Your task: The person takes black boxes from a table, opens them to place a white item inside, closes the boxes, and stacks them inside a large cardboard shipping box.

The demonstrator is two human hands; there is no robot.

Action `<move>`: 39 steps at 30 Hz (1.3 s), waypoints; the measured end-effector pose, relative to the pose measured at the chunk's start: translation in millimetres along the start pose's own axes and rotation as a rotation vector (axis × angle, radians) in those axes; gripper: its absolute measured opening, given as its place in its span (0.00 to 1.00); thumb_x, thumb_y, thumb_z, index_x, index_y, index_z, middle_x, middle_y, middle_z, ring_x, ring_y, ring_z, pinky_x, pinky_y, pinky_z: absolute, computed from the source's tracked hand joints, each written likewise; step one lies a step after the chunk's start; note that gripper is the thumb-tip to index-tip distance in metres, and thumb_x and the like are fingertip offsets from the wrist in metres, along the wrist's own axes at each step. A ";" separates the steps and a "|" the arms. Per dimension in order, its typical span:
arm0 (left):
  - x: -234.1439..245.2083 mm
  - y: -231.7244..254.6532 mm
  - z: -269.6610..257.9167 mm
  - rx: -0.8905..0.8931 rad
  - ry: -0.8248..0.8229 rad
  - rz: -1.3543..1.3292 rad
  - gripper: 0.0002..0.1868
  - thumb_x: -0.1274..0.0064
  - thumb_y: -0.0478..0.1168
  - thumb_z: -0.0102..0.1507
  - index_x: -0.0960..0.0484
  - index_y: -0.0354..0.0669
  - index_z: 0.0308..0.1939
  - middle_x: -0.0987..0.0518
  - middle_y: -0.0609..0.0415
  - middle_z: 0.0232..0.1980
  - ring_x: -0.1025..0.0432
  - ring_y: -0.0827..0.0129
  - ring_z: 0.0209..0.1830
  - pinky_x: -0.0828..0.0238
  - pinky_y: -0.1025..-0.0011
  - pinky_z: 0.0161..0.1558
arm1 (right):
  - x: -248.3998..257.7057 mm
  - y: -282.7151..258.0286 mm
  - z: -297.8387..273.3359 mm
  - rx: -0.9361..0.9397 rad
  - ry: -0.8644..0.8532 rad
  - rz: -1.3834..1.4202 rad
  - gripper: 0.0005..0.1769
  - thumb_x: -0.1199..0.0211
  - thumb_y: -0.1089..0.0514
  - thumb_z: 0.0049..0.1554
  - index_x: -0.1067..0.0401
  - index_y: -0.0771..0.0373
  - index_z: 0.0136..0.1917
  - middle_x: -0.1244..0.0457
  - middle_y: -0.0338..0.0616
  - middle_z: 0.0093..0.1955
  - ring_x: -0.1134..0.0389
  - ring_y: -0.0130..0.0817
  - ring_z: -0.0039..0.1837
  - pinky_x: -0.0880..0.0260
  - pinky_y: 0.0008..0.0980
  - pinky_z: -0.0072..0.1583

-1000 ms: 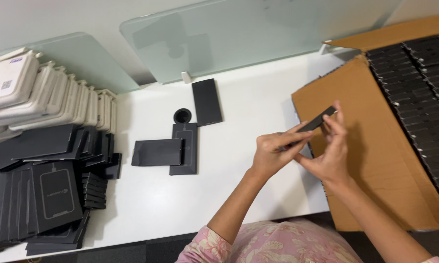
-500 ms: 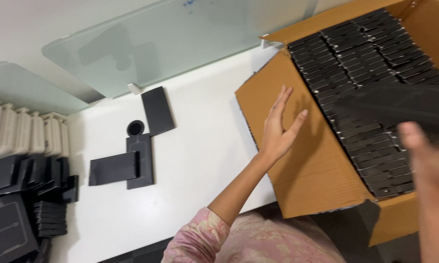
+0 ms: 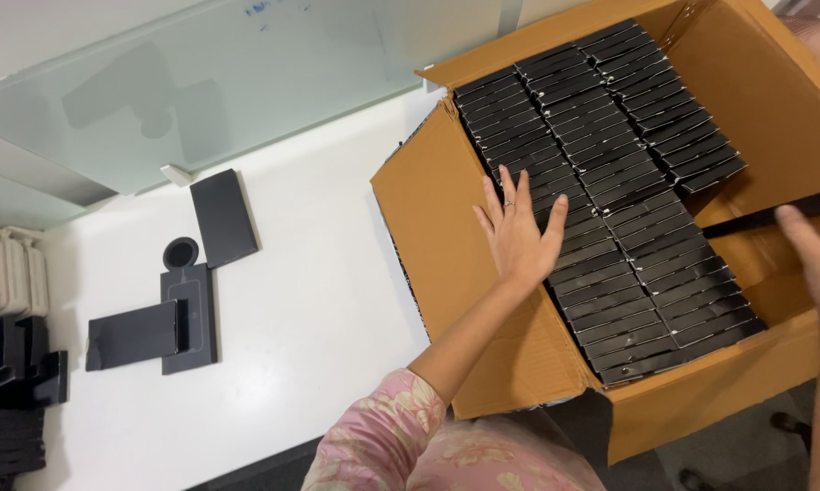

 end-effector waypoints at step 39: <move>0.3 10.9 -8.7 -0.084 0.068 0.286 0.44 0.66 0.66 0.70 0.42 0.36 0.79 0.54 0.41 0.85 0.67 0.42 0.86 0.74 0.37 0.78 | -74.9 -62.0 3.0 0.173 -0.295 0.247 0.60 0.26 0.41 0.58 0.63 0.67 0.83 0.60 0.68 0.87 0.50 0.64 0.85 0.38 0.60 0.75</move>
Point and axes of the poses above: each hand's wrist, its own z-axis towards the middle knuckle, its own x-axis out of the back of the hand, y = z × x, the point moved 10 cm from there along z, towards the middle knuckle
